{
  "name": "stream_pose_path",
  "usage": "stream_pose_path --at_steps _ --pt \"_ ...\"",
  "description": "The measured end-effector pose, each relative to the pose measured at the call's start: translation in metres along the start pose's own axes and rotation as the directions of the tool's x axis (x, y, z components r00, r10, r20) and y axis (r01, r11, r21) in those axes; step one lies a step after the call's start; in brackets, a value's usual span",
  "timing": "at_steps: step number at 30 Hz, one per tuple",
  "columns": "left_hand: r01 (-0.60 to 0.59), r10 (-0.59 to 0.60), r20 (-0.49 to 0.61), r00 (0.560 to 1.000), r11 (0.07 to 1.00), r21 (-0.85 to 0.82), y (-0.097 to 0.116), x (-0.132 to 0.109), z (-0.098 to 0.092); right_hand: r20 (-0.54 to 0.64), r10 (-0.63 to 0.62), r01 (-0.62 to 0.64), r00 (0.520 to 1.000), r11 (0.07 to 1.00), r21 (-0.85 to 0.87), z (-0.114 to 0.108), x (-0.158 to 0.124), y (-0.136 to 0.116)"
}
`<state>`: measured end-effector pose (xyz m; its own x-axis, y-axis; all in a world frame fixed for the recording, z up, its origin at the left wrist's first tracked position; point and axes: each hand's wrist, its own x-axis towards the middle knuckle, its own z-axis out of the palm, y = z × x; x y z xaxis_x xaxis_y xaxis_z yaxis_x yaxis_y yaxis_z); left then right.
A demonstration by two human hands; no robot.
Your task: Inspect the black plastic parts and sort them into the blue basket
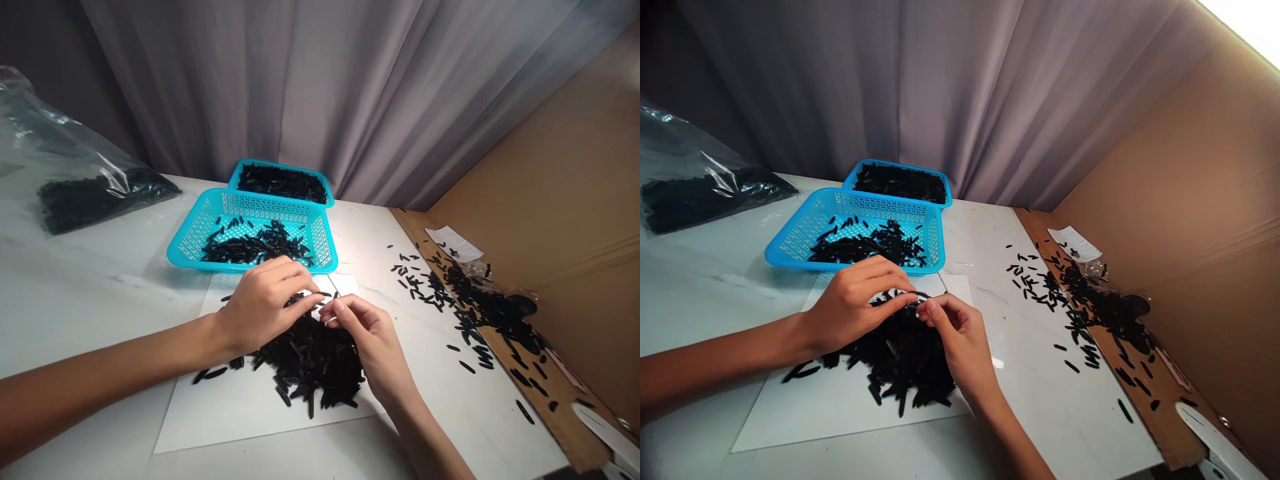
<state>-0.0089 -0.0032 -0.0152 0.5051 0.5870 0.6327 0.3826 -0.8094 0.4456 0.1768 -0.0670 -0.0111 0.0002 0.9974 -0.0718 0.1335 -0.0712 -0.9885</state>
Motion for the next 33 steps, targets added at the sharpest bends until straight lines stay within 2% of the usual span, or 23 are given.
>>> stream_pose_path --at_steps 3,5,7,9,12,14,17,19,24,29,33 --pt "0.118 -0.114 -0.037 0.993 0.984 0.133 -0.008 0.005 -0.004 0.062 -0.006 0.016 0.998 0.987 -0.159 0.002 -0.001 0.000" --pt "0.187 -0.183 -0.035 0.982 0.962 0.200 -0.011 0.007 -0.006 0.155 -0.059 0.104 0.986 0.947 -0.303 0.004 -0.002 0.003" --pt "0.186 -0.194 0.022 0.981 0.963 0.197 -0.012 0.007 -0.005 0.252 -0.110 0.209 0.961 0.888 -0.409 0.006 -0.004 0.006" --pt "0.131 -0.146 0.094 0.985 0.980 0.148 -0.009 0.006 -0.004 0.291 -0.123 0.250 0.949 0.856 -0.453 0.007 -0.004 0.008" --pt "0.037 -0.052 0.153 0.987 0.994 0.100 -0.004 0.002 -0.002 0.269 -0.126 0.242 0.955 0.855 -0.459 0.007 -0.002 0.010" --pt "0.004 -0.022 0.239 0.971 0.997 0.075 -0.002 0.000 -0.002 0.235 -0.135 0.233 0.963 0.856 -0.462 0.006 -0.001 0.009" --pt "-0.010 -0.025 0.443 0.896 0.997 0.076 -0.004 -0.002 -0.002 0.171 -0.133 0.197 0.976 0.871 -0.450 0.006 -0.001 0.008" --pt "-0.010 -0.047 0.502 0.864 0.994 0.110 -0.007 -0.003 -0.001 0.126 -0.133 0.174 0.983 0.892 -0.418 0.005 -0.001 0.008" --pt "0.027 -0.075 0.512 0.856 0.995 0.101 -0.011 -0.002 -0.001 0.042 -0.134 0.140 0.990 0.912 -0.385 0.002 -0.002 0.009" --pt "0.101 -0.117 0.553 0.825 0.993 0.059 -0.011 0.000 -0.007 0.132 -0.116 0.165 0.984 0.870 -0.465 0.004 -0.002 0.010" --pt "0.124 -0.108 0.555 0.825 0.992 0.009 -0.008 0.001 -0.011 0.199 -0.140 0.222 0.970 0.842 -0.492 0.005 -0.001 0.008"
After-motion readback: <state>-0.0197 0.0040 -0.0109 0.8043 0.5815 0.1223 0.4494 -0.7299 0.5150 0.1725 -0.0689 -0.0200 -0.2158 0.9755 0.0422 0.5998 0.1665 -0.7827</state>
